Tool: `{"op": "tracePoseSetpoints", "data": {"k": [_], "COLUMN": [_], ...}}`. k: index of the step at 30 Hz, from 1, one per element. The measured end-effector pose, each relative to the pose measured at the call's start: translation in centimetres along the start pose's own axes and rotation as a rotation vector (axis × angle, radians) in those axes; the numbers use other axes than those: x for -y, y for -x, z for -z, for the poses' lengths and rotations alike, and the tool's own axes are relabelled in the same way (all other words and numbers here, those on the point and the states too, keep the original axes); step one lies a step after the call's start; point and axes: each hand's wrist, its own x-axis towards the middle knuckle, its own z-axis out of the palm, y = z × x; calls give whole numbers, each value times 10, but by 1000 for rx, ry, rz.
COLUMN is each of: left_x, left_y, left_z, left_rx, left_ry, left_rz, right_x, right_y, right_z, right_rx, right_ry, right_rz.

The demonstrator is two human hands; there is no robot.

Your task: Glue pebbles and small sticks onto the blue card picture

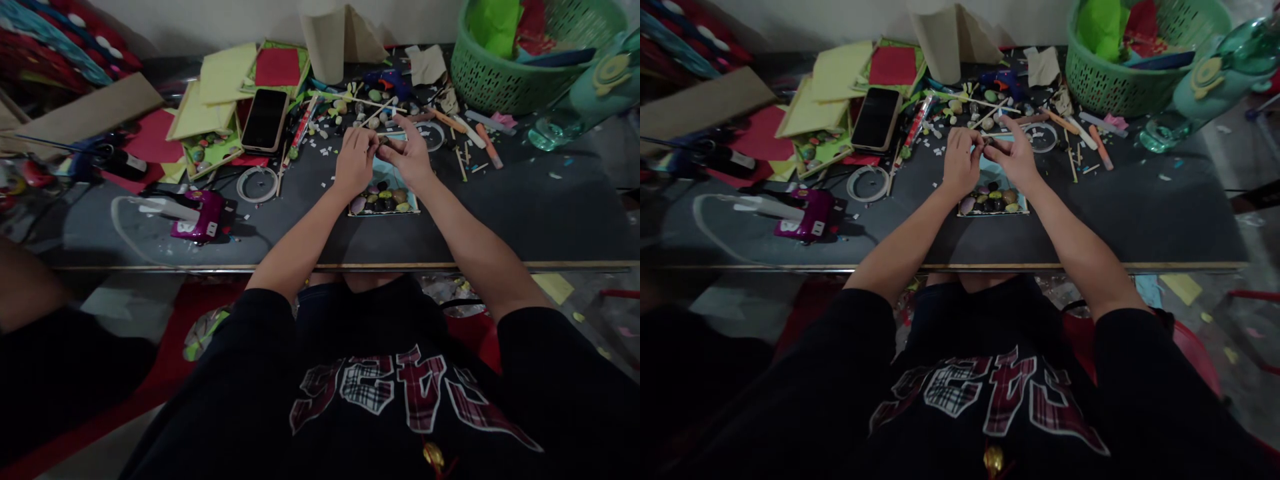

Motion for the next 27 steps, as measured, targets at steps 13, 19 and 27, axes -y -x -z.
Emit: {"op": "tracePoseSetpoints", "data": {"k": [13,19,27], "left_x": [-3,0,9], "left_y": [-6,-5,-4], "left_z": [0,0,1], "left_rx": [-116,-49,-29], "left_ry": [-63,-38,2], "left_rz": [-153,-115,-128], "right_x": [-6,2,4], "right_y": [-1,2,3], "right_z": [-2,-6,-6], "right_rx": [-7,-10,-21], "right_ry": [32,32,-3], "right_rz": [-9,-62,-63]}}
